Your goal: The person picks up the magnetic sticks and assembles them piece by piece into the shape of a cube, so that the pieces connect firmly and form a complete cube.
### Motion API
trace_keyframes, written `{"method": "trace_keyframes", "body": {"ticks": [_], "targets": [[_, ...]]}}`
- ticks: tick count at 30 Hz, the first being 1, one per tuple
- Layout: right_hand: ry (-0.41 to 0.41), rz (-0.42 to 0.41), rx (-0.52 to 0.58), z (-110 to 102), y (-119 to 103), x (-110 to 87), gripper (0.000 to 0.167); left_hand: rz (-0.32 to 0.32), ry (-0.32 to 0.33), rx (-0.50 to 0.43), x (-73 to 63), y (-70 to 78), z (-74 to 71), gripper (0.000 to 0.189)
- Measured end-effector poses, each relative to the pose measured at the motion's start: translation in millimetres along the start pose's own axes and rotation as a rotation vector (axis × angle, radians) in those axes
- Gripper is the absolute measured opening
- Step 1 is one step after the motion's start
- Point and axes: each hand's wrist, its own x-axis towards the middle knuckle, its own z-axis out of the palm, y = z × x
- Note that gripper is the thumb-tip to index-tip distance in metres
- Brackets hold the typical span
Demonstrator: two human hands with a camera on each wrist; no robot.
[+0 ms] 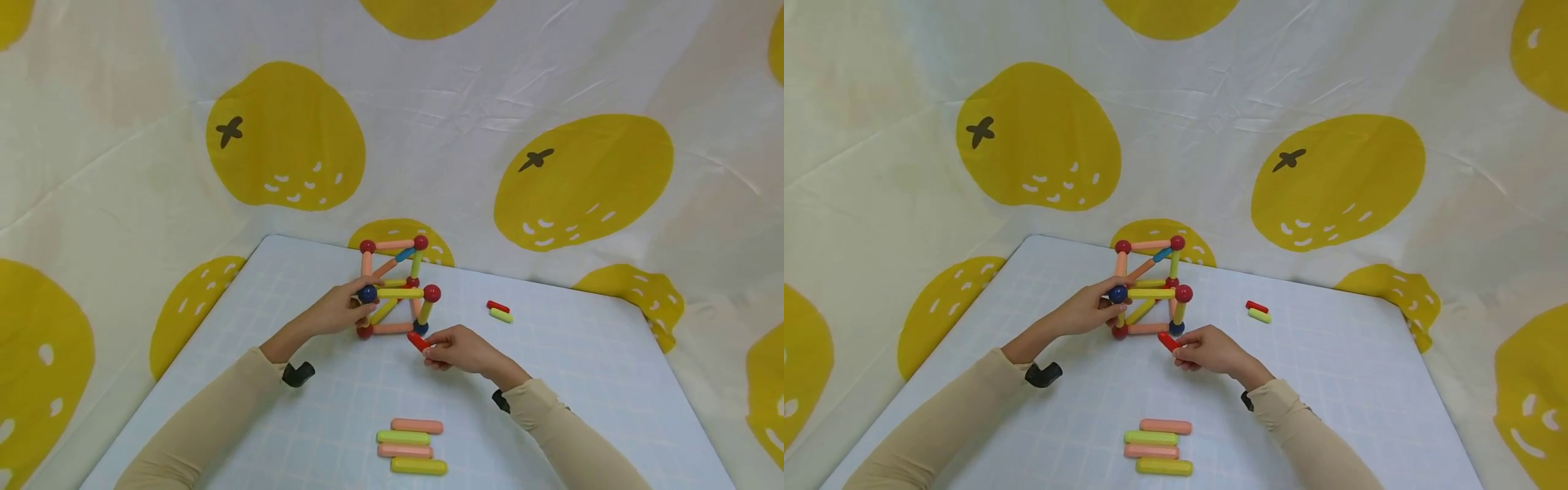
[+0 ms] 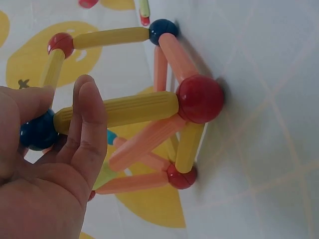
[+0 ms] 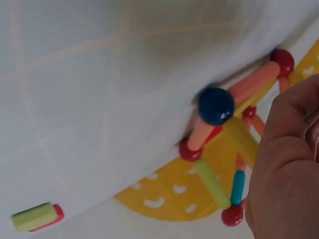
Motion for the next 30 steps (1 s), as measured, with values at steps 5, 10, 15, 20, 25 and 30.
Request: {"method": "trace_keyframes", "body": {"ticks": [5, 10, 15, 20, 25, 30], "targets": [[0.002, -0.063, 0.032, 13, -26, 12.4, 0.033, 0.064, -0.045, -0.007, 1.2, -2.0, -2.9, 0.047], [0.039, -0.079, 0.061, 24, -43, 23.4, 0.033, 0.101, -0.127, -0.094, 2.9, -5.7, -8.0, 0.046], [0.084, -0.087, 0.078, 31, -54, 29.4, 0.029, 0.068, -0.157, -0.173, 3.2, -9.9, -13.6, 0.047], [0.11, -0.107, 0.092, 34, -59, 32.4, 0.03, 0.058, -0.162, -0.196, 5.0, -9.9, -13.6, 0.047], [0.114, -0.107, 0.121, 37, -60, 35.0, 0.031, 0.052, -0.154, -0.205, 5.4, -8.0, -12.2, 0.048], [0.124, -0.111, 0.135, 39, -60, 37.5, 0.031, 0.04, -0.139, -0.179, 5.6, -7.4, -11.8, 0.047]]}}
